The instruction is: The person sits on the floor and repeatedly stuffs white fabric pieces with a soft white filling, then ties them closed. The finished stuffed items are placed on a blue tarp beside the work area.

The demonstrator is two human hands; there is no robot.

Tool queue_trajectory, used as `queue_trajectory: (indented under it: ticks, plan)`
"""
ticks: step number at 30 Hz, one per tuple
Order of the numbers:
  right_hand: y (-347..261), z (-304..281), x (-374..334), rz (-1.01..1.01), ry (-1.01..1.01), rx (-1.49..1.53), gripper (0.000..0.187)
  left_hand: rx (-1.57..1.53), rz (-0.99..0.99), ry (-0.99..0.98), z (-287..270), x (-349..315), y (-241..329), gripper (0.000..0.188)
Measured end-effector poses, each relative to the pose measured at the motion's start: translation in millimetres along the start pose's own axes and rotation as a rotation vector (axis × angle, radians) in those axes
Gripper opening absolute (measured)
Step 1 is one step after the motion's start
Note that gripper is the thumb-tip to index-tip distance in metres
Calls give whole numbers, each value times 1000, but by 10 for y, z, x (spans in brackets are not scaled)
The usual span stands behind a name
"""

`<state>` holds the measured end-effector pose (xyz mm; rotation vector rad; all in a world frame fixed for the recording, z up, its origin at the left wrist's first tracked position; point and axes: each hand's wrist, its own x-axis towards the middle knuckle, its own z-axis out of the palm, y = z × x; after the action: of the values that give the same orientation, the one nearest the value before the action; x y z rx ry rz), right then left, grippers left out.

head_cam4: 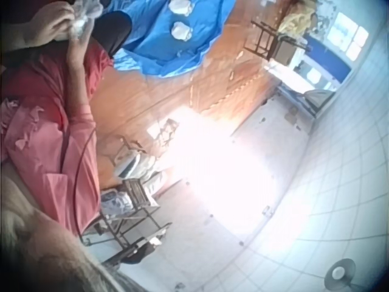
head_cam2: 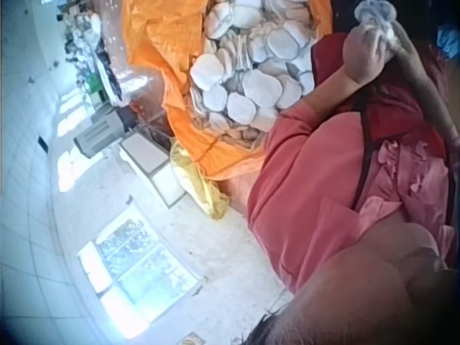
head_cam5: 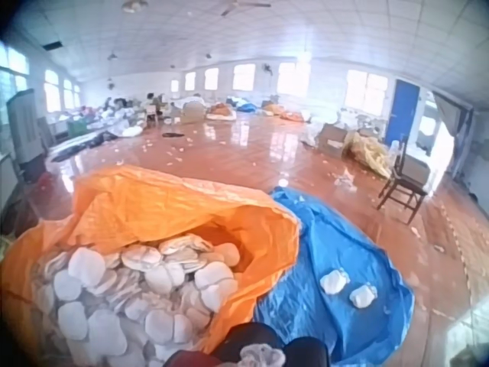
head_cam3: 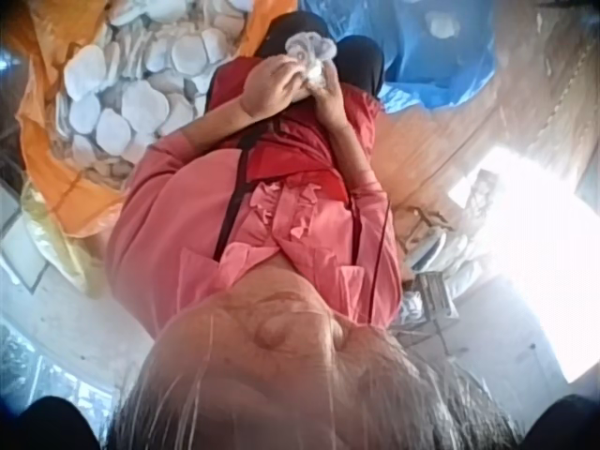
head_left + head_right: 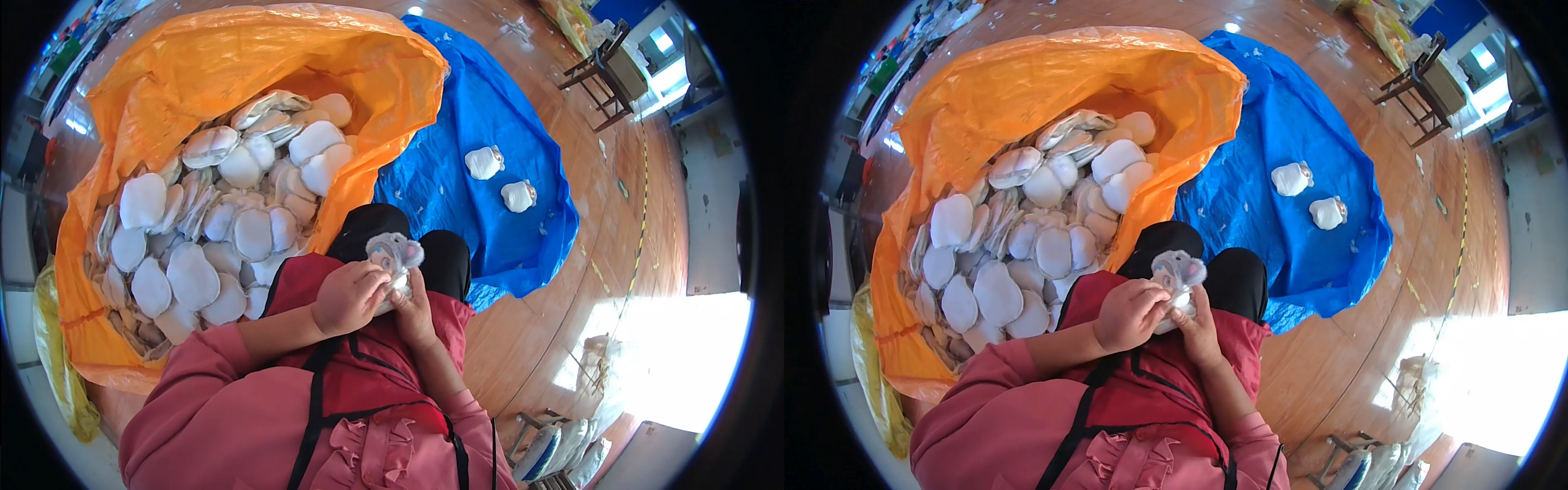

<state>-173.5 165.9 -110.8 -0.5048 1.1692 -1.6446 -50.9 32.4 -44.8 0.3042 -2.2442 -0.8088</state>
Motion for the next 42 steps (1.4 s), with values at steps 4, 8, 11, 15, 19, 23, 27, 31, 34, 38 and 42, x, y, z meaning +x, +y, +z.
queue_trajectory:
  ticks: [4,8,11,15,19,23,27,31,34,38,42]
  plan:
    - [-41,-25,84,27,-9,180,72,-252,-276,-68,-32,3,-59,32]
    - [-35,-58,127,13,-30,192,65,-8,-203,-152,-211,329,-82,50]
    - [-48,-67,148,6,-59,82,62,21,-59,-273,-201,407,-218,57]
    - [-41,-82,193,-14,-69,39,57,33,-86,-310,-137,457,-291,52]
    - [-27,-141,237,-18,-28,128,51,-110,-201,-396,24,553,-560,46]
    - [-69,-118,248,-120,186,-19,42,-273,-642,-392,60,614,-459,40]
    - [-231,105,105,-337,143,-337,51,-158,-705,-94,179,536,-461,30]
    - [-190,362,109,-382,224,-927,59,-257,-716,8,317,439,-480,20]
    - [-36,192,183,-491,153,-811,41,-404,-825,50,377,379,-585,19]
    - [35,204,246,-547,165,-599,28,-630,-995,83,373,313,-668,20]
    - [-115,39,213,-350,143,-423,17,-18,-452,-328,-4,424,-453,25]
